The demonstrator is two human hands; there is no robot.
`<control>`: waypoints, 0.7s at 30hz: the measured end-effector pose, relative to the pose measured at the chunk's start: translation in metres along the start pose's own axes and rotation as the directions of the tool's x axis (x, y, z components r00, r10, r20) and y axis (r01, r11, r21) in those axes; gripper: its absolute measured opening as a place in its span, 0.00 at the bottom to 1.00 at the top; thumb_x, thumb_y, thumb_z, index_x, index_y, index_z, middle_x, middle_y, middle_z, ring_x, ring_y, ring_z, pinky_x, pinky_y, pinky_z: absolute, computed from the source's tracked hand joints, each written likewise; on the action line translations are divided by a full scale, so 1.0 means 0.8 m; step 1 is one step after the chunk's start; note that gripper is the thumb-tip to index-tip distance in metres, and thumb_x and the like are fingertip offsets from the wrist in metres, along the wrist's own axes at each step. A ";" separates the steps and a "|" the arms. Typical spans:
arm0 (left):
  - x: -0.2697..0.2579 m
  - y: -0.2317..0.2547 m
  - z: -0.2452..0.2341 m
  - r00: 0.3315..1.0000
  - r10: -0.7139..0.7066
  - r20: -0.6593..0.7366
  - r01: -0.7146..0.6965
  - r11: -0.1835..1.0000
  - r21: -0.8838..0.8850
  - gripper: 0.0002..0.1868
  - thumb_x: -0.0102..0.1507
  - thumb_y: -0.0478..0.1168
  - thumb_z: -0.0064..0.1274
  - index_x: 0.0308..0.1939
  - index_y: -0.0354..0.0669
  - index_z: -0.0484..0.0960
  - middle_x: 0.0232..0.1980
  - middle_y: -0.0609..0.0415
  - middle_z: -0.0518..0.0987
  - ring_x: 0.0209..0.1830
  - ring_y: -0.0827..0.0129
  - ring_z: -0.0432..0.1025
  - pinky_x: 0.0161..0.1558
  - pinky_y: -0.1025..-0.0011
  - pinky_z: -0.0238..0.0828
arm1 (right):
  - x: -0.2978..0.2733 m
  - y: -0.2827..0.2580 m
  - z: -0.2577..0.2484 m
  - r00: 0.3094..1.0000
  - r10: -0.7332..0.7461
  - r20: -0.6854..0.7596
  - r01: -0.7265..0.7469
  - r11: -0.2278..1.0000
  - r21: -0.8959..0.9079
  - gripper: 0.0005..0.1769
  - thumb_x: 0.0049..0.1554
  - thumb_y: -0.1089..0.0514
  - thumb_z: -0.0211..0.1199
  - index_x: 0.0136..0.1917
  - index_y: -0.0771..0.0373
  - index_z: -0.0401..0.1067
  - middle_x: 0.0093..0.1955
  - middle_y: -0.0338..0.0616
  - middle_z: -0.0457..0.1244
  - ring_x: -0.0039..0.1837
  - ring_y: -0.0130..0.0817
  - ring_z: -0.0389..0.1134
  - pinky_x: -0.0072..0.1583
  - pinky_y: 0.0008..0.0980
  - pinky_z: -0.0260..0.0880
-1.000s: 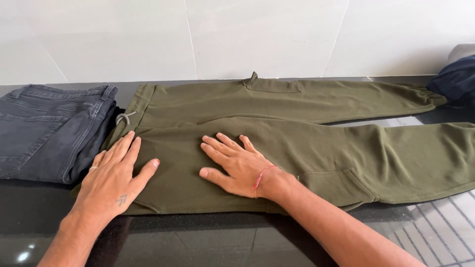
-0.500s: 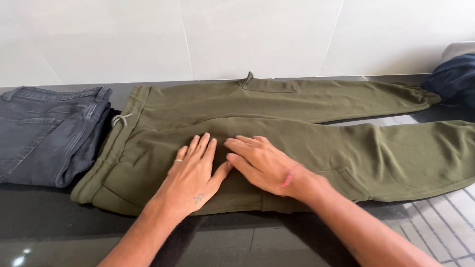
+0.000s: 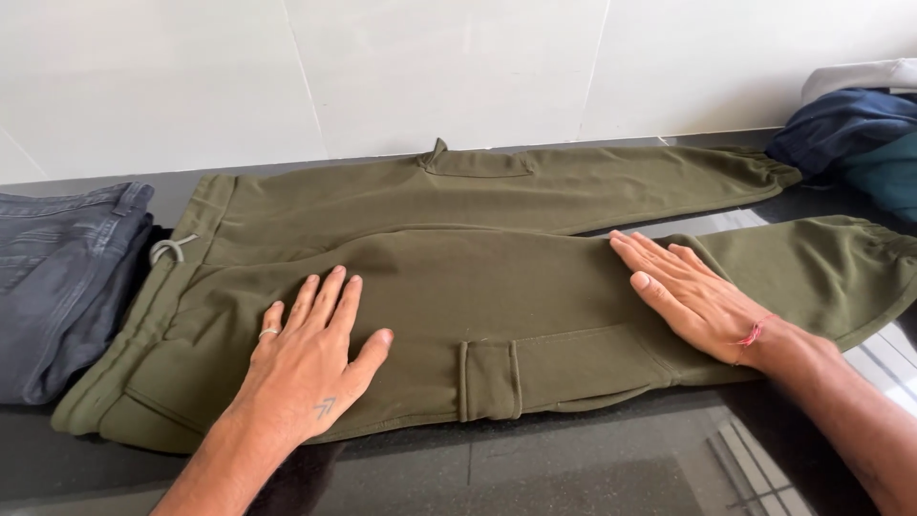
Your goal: Folding a pair of jeans and a pair of cargo pants on a flat counter.
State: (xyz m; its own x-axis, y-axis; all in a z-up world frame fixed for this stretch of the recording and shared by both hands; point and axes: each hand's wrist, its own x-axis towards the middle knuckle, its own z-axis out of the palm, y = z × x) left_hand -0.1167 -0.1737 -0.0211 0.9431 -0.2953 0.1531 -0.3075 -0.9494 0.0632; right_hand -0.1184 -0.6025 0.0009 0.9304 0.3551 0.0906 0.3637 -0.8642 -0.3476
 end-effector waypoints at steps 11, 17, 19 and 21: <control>0.098 0.212 0.021 0.877 0.454 -0.159 -0.480 0.835 -0.269 0.35 0.67 0.53 0.42 0.67 0.24 0.66 0.77 0.35 0.59 0.79 0.51 0.50 0.74 0.49 0.43 | 0.007 0.001 0.004 0.999 -0.036 0.025 0.038 0.995 -0.097 0.37 0.65 0.38 0.33 0.83 0.53 0.42 0.88 0.34 0.34 0.87 0.33 0.26 0.80 0.45 0.23; 0.108 0.215 0.035 0.844 0.496 -0.205 -0.536 0.799 -0.272 0.44 0.68 0.64 0.39 0.74 0.29 0.58 0.80 0.40 0.54 0.81 0.52 0.47 0.75 0.49 0.39 | -0.017 0.089 -0.022 0.996 0.086 -0.028 -0.089 0.987 -0.135 0.38 0.65 0.36 0.29 0.85 0.47 0.41 0.88 0.32 0.33 0.87 0.30 0.25 0.80 0.44 0.22; 0.108 0.215 0.035 0.849 0.490 -0.196 -0.527 0.807 -0.265 0.44 0.69 0.64 0.39 0.74 0.29 0.58 0.80 0.40 0.54 0.81 0.52 0.46 0.75 0.49 0.38 | -0.027 0.128 -0.032 0.987 0.156 -0.043 -0.161 0.973 -0.163 0.40 0.64 0.34 0.28 0.86 0.45 0.40 0.88 0.31 0.31 0.86 0.29 0.26 0.80 0.43 0.22; 0.111 0.214 0.036 0.863 0.484 -0.147 -0.506 0.826 -0.247 0.45 0.69 0.66 0.36 0.75 0.29 0.55 0.80 0.40 0.53 0.81 0.53 0.44 0.76 0.49 0.36 | -0.037 0.172 -0.042 0.962 0.265 -0.070 -0.274 0.945 -0.179 0.42 0.62 0.31 0.28 0.86 0.42 0.38 0.88 0.29 0.29 0.87 0.27 0.24 0.80 0.44 0.20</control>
State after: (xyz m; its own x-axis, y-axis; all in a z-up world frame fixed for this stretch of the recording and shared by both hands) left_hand -0.0822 -0.3658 -0.0255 0.6460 -0.6988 0.3072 -0.7626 -0.6088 0.2186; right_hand -0.0946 -0.7437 -0.0179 0.9944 0.0871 0.0605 0.0969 -0.9778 -0.1860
